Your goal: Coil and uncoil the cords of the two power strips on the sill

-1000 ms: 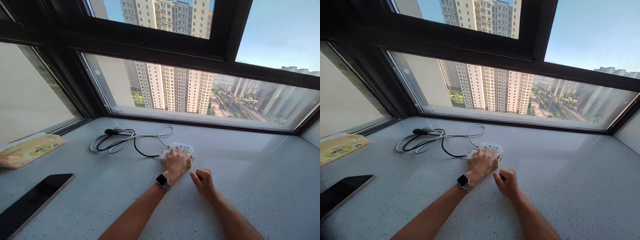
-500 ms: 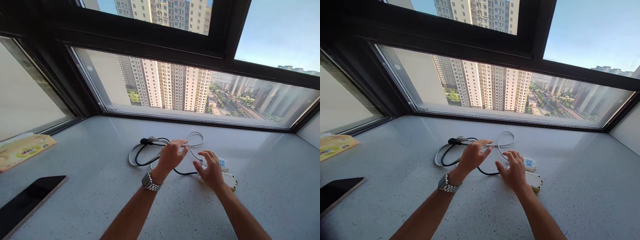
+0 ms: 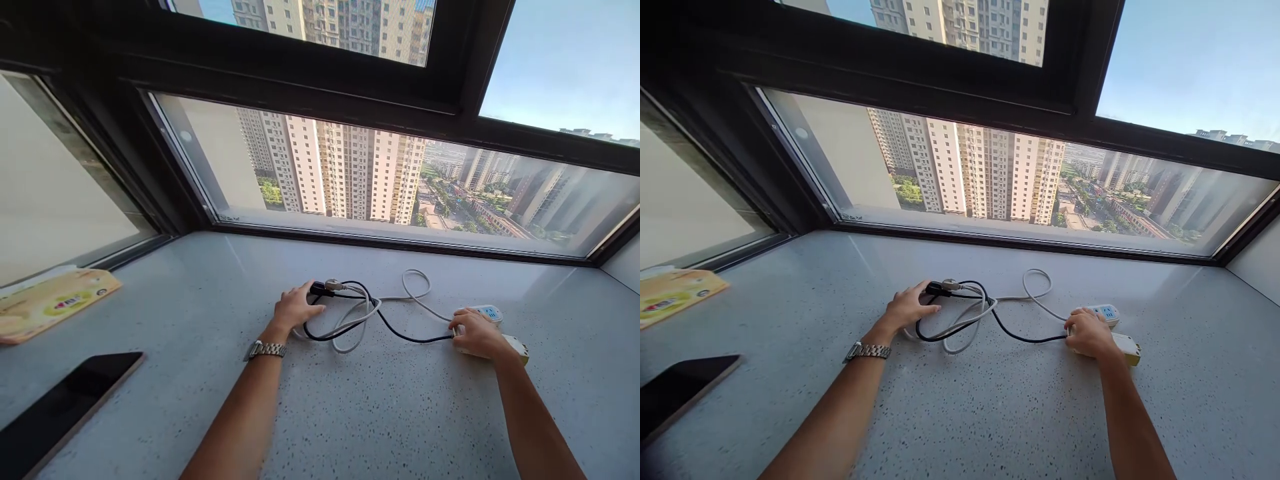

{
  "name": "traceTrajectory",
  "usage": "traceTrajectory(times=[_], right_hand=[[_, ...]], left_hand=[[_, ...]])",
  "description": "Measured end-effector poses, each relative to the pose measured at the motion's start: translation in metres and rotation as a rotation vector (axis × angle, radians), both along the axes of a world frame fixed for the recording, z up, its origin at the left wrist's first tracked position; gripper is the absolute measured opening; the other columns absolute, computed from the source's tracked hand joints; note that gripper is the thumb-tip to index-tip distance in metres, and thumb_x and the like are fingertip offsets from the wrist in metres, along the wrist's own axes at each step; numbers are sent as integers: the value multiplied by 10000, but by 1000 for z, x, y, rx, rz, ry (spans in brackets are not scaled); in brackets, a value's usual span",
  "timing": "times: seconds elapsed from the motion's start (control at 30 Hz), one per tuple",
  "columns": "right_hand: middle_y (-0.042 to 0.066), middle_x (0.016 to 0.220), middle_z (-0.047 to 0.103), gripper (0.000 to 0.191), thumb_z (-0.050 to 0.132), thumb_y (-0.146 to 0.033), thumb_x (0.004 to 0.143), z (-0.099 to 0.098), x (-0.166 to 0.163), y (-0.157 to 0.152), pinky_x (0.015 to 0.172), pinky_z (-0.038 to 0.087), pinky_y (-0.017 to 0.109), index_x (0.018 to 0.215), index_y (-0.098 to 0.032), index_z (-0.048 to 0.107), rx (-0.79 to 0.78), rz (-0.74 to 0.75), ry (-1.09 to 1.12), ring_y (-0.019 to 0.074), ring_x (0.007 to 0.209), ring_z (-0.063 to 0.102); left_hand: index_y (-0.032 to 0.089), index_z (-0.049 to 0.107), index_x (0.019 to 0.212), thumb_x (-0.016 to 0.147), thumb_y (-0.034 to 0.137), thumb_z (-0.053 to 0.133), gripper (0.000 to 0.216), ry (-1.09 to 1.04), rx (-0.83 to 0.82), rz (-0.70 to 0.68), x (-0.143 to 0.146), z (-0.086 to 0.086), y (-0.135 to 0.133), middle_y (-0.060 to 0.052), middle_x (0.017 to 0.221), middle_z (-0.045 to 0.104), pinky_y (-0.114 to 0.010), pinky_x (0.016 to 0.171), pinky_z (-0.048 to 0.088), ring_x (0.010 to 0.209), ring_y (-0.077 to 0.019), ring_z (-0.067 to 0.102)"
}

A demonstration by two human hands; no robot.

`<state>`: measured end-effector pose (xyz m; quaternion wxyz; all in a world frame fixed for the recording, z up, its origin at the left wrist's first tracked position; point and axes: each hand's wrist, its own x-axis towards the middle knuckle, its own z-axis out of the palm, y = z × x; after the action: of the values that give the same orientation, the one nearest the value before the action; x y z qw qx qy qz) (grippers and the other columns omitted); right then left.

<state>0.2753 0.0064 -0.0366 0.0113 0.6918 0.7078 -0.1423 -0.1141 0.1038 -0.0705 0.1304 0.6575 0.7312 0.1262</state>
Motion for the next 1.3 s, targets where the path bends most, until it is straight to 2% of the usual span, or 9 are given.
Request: traceTrajectory(times=[0.17,0.3,0.43,0.57,0.67,0.83,1.07,1.2,1.3], right_hand=[[103,1340,555,449,599,-210,726,2,12,-3,1089,264,492,1171,-207,661,7,-66,3,321,1319,393],[116,1457,433,578,573,-433,825,11,-16,-11,1102,290,476,1352,-202,514,196,40,191,303,1389,301],[110,1438,455,585,578,-434,852,15,-68,-11,1093,326,438,1382,-211,468,257,222,315,270,1364,354],[150,1480,387,794,696,-399,776,2,-112,7,1112,278,491,1454,-174,350,272,265,251,297,1387,305],[130,1447,437,735,708,-385,777,-13,-125,22,1097,252,554,1425,-233,395,289,285,214,306,1351,362],[85,1223,613,461,733,-359,765,-27,-108,33,997,370,436,1192,-237,609,293,345,330,254,1123,566],[58,1104,673,353,752,-435,734,-15,-88,25,964,374,428,1026,-246,690,215,382,403,265,1077,575],[102,1173,637,343,641,-420,822,-2,-81,27,946,412,405,1098,-216,656,477,249,612,248,1095,560],[96,1013,667,340,530,-477,861,6,-67,33,824,482,363,1006,-194,651,656,6,900,212,917,615]], left_hand=[[187,639,1091,683,301,642,424,1,-71,-67,17,8,-5,-79,972,710,-284,683,464,918,-274,653],[161,650,819,643,261,643,203,-25,-127,-196,46,9,-13,-65,735,682,-254,511,382,669,-228,638],[181,627,774,667,169,617,108,-74,-58,-365,83,8,-25,-70,880,681,-244,620,413,819,-216,636],[197,620,910,699,118,584,228,-113,-29,-469,101,7,-34,-54,1050,650,-231,719,439,891,-182,623],[214,583,1043,694,197,645,355,-119,-63,-502,101,8,-38,-36,1076,643,-226,730,454,920,-181,624],[181,508,1179,675,290,671,540,-74,-92,-416,106,8,-40,-86,1007,660,-284,696,458,926,-255,638],[162,580,1016,693,173,587,323,-104,3,-295,114,5,-41,-77,836,669,-296,659,431,812,-248,635],[177,604,932,759,197,506,199,-224,165,-306,116,19,-45,-32,827,630,-251,654,428,728,-163,578],[170,623,888,712,187,486,224,-483,309,-388,119,35,-54,-5,782,573,-222,530,368,570,-106,453]])
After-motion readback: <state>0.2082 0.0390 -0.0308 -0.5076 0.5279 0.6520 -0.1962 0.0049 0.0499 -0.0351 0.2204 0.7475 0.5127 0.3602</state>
